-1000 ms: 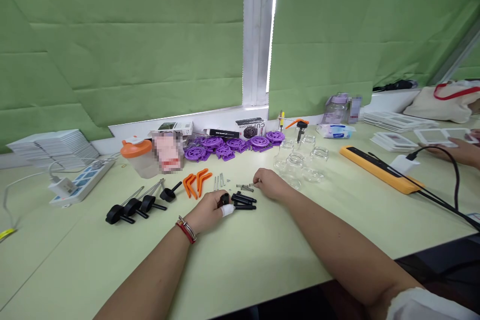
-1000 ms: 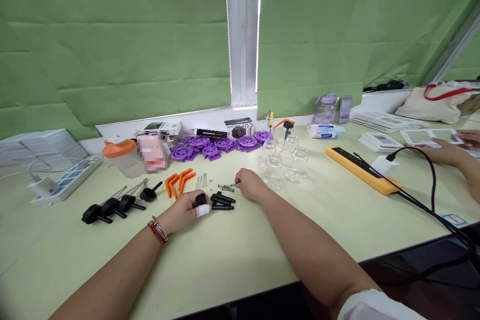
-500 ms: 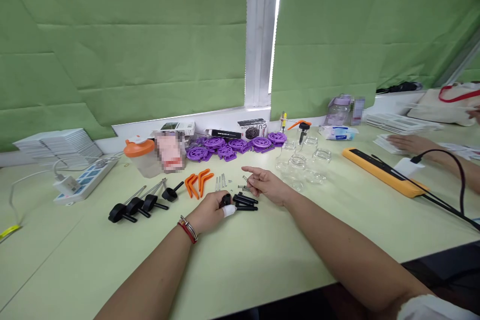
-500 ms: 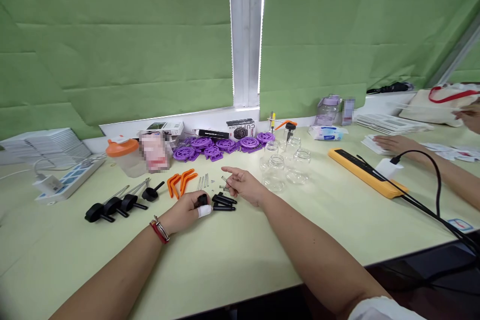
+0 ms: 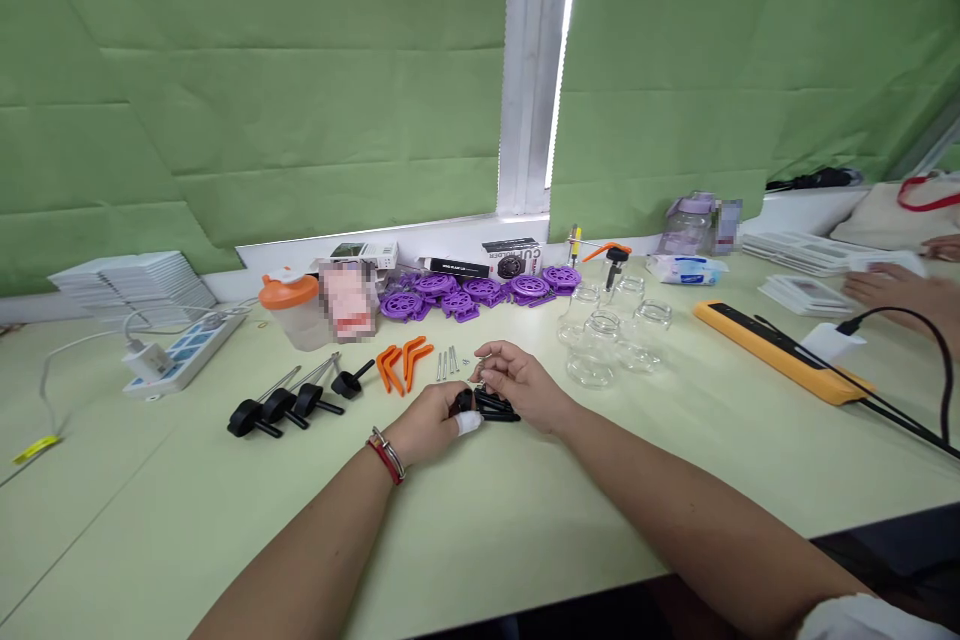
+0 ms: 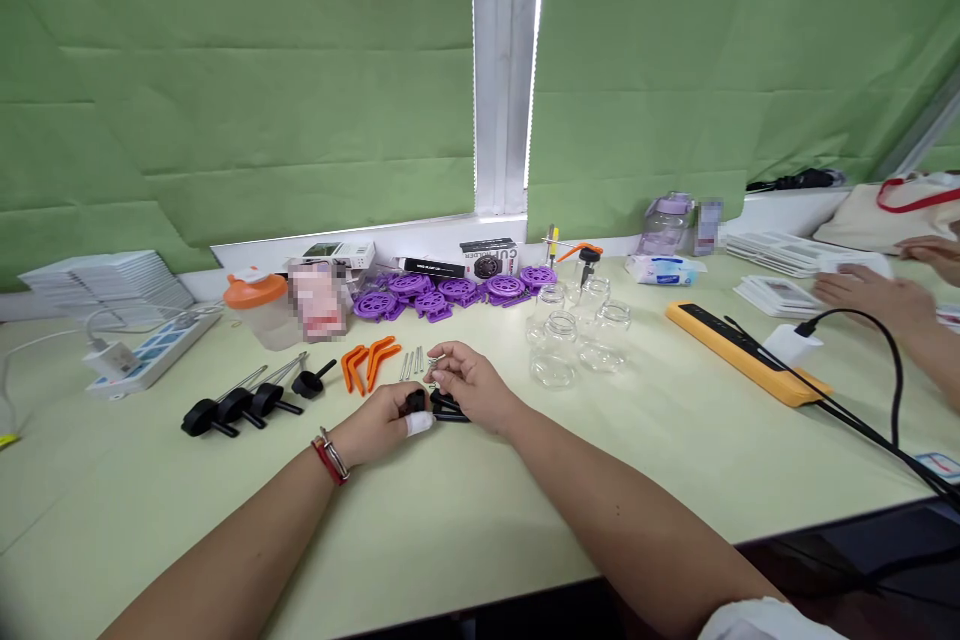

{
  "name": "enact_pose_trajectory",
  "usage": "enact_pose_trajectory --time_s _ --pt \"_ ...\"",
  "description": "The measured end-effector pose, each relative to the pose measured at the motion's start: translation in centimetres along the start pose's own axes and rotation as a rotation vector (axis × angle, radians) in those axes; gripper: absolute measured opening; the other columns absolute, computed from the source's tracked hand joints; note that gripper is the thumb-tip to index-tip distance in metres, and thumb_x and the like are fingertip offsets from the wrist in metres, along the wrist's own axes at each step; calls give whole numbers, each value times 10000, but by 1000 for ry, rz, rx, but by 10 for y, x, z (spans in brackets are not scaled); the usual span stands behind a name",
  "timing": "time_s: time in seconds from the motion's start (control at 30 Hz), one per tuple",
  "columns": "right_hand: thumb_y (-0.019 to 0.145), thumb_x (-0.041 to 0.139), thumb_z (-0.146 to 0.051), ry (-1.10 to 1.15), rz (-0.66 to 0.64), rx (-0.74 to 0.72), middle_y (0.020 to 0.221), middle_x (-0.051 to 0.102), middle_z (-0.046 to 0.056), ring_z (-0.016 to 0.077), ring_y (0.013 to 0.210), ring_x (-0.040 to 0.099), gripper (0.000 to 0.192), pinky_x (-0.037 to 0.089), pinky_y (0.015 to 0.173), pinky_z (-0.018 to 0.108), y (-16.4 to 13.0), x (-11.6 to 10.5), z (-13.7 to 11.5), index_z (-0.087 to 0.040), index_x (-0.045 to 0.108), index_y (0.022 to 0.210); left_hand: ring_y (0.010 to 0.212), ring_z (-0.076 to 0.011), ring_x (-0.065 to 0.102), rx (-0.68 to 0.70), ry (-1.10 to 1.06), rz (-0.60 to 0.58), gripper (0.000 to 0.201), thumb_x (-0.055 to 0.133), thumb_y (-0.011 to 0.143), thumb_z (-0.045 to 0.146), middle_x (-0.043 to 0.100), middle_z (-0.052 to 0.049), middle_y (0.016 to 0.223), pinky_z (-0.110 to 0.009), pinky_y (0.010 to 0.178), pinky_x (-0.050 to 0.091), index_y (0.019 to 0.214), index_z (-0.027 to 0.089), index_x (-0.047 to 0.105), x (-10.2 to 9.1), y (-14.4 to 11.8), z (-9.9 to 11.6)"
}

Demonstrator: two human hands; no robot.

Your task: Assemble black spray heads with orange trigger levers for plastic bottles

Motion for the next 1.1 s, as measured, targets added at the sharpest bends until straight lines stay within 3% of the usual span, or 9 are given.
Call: enact_pose_trajectory --time_s 0.23,0.6,0.87,1.1 --pt "864 501 -264 -190 -15 -113 887 612 26 129 812 570 214 449 759 292 -4 10 -7 -214 518 1071 662 -112 455 23 -72 -21 146 549 784 299 521 22 718 -231 633 389 792 154 537 3 -1 10" --pt "868 469 -221 -582 26 -215 901 641 24 144 798 585 239 457 755 288 -12 15 -24 -235 550 1093 766 -147 545 41 -57 -1 180 556 791 303 621 -18 850 -265 711 444 885 152 583 1 -1 7" --pt "874 453 -190 -662 -79 -294 933 628 44 169 857 581 224 458 785 312 -14 27 -31 -247 644 976 788 -164 560 41 -91 -4 227 558 798 339 633 -38 874 -286 730 453 924 154 596 3 0 1" --pt "852 491 -168 -646 -71 -304 982 613 49 162 872 591 228 473 806 313 -15 25 -23 -248 669 970 760 -154 539 7 -126 2 240 577 787 369 595 -28 819 -277 695 445 888 152 571 1 0 -5"
Point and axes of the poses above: each hand's wrist, its own y-axis towards the middle knuckle, its own x-axis out of the palm, z = x × y, the point moved 10 cm from there along y, towards the middle knuckle
